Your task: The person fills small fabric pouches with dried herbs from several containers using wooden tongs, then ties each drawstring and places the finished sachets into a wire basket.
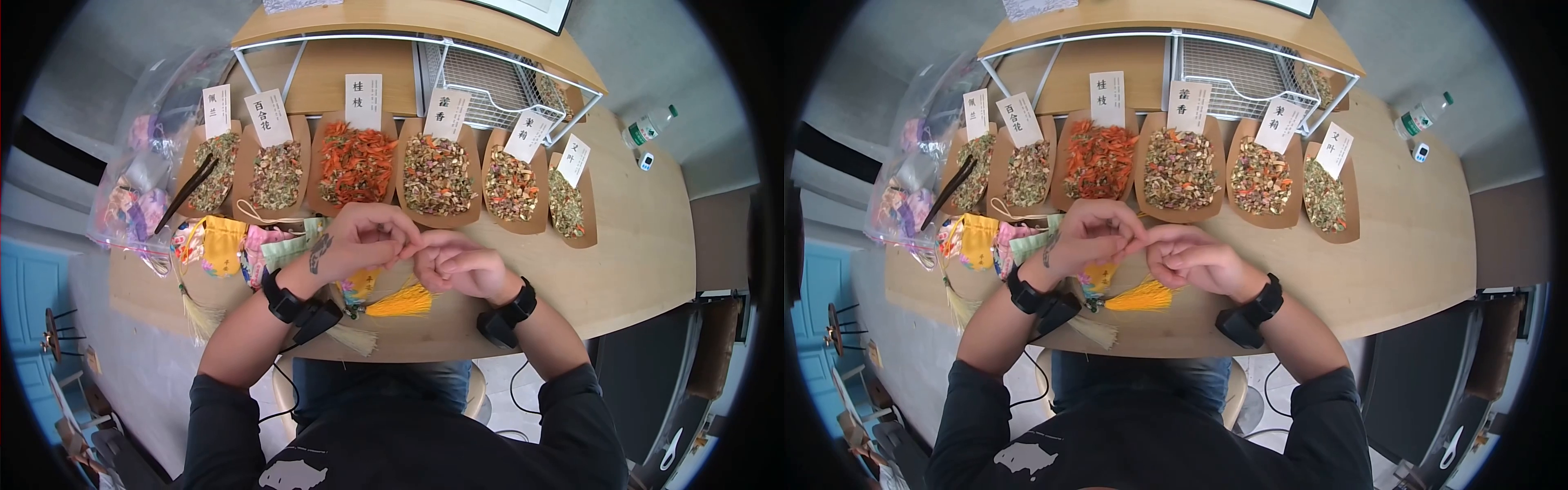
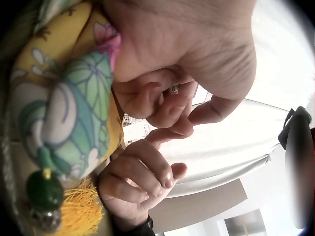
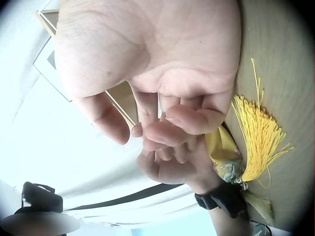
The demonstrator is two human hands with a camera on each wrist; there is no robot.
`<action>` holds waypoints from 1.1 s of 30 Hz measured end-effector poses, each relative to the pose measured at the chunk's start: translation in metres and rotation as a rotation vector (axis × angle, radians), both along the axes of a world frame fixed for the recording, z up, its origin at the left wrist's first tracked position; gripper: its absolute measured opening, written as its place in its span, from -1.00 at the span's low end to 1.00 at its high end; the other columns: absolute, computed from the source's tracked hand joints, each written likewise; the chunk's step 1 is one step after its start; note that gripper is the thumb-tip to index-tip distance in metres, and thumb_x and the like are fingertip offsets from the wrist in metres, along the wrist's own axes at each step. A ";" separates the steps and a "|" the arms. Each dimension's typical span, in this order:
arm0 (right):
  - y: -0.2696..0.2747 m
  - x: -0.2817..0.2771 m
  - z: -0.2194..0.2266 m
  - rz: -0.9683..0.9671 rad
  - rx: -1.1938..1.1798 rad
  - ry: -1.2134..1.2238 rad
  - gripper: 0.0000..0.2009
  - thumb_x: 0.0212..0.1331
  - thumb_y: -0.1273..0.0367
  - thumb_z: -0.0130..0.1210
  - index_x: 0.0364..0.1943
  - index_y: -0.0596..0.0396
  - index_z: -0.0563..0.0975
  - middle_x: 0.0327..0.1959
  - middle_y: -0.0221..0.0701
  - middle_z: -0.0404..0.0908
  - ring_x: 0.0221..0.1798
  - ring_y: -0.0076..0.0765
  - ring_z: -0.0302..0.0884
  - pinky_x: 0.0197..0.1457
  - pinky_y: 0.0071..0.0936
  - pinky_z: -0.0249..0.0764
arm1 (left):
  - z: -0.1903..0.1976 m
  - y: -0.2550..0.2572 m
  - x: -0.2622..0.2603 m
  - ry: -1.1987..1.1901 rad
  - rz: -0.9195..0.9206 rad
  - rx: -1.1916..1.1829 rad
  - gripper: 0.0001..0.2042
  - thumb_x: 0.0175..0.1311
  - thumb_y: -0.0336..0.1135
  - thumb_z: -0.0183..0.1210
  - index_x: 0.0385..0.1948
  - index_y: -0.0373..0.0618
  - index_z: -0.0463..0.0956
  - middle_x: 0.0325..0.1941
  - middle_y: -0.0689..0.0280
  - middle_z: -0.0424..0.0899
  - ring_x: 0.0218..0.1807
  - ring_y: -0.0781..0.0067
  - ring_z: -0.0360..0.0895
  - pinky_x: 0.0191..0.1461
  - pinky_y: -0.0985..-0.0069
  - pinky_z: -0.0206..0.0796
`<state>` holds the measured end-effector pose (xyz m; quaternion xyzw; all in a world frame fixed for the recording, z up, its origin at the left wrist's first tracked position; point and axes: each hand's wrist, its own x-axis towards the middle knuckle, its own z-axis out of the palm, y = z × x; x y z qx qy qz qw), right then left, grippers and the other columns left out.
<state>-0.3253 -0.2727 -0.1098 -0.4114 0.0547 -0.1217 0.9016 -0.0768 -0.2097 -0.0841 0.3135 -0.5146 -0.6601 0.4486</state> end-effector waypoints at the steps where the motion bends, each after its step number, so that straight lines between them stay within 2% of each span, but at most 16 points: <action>1: 0.000 0.000 0.000 0.001 0.002 0.003 -0.46 0.33 0.26 0.11 0.35 0.24 0.50 -0.39 -0.41 0.44 -0.41 -0.53 0.28 -0.32 -0.56 0.17 | 0.000 0.000 0.000 0.000 -0.003 0.000 -0.75 0.28 -0.56 0.16 -0.06 -0.22 0.72 -0.36 0.43 0.66 -0.38 0.71 0.59 -0.28 0.69 0.40; 3: 0.000 0.000 0.000 0.001 0.005 0.005 -0.46 0.33 0.26 0.11 0.36 0.24 0.50 -0.39 -0.41 0.44 -0.41 -0.53 0.28 -0.31 -0.56 0.18 | -0.001 0.000 0.001 -0.001 -0.008 -0.001 -0.75 0.28 -0.56 0.17 -0.05 -0.22 0.72 -0.36 0.43 0.67 -0.38 0.71 0.59 -0.28 0.69 0.41; 6: 0.000 0.000 0.001 -0.004 0.003 0.013 -0.45 0.33 0.26 0.11 0.37 0.25 0.50 -0.39 -0.41 0.44 -0.41 -0.53 0.28 -0.30 -0.56 0.18 | -0.002 0.000 -0.003 -0.006 0.029 -0.025 -0.79 0.29 -0.55 0.18 -0.08 -0.28 0.71 -0.41 0.37 0.67 -0.51 0.73 0.53 -0.50 0.76 0.20; 18: 0.001 -0.001 0.003 -0.007 -0.017 0.036 -0.41 0.31 0.24 0.10 0.38 0.33 0.50 -0.41 -0.41 0.43 -0.40 -0.54 0.27 -0.29 -0.57 0.16 | -0.004 -0.001 -0.003 0.027 -0.002 -0.043 -0.79 0.28 -0.57 0.18 -0.09 -0.30 0.70 -0.45 0.38 0.64 -0.52 0.72 0.51 -0.48 0.74 0.23; 21: 0.001 -0.001 0.003 -0.009 -0.012 0.031 -0.41 0.31 0.25 0.10 0.38 0.33 0.50 -0.41 -0.42 0.43 -0.40 -0.54 0.27 -0.29 -0.57 0.16 | -0.001 0.000 0.000 0.008 -0.027 0.005 -0.78 0.30 -0.53 0.20 -0.08 -0.24 0.72 -0.43 0.43 0.65 -0.41 0.72 0.58 -0.30 0.70 0.37; 30: 0.000 -0.002 0.005 0.014 -0.019 0.027 -0.39 0.31 0.26 0.10 0.42 0.30 0.48 -0.41 -0.43 0.43 -0.39 -0.53 0.28 -0.28 -0.56 0.17 | -0.001 0.000 0.000 0.002 -0.024 0.016 -0.76 0.27 -0.56 0.15 -0.10 -0.22 0.73 -0.43 0.43 0.65 -0.42 0.72 0.58 -0.32 0.71 0.35; 33: 0.000 -0.001 0.006 0.019 -0.022 0.026 -0.38 0.30 0.26 0.10 0.43 0.31 0.48 -0.41 -0.43 0.43 -0.40 -0.53 0.28 -0.28 -0.56 0.17 | -0.001 0.001 -0.003 -0.012 0.009 -0.016 -0.75 0.23 -0.61 0.14 -0.11 -0.30 0.71 -0.47 0.42 0.60 -0.51 0.71 0.53 -0.45 0.74 0.27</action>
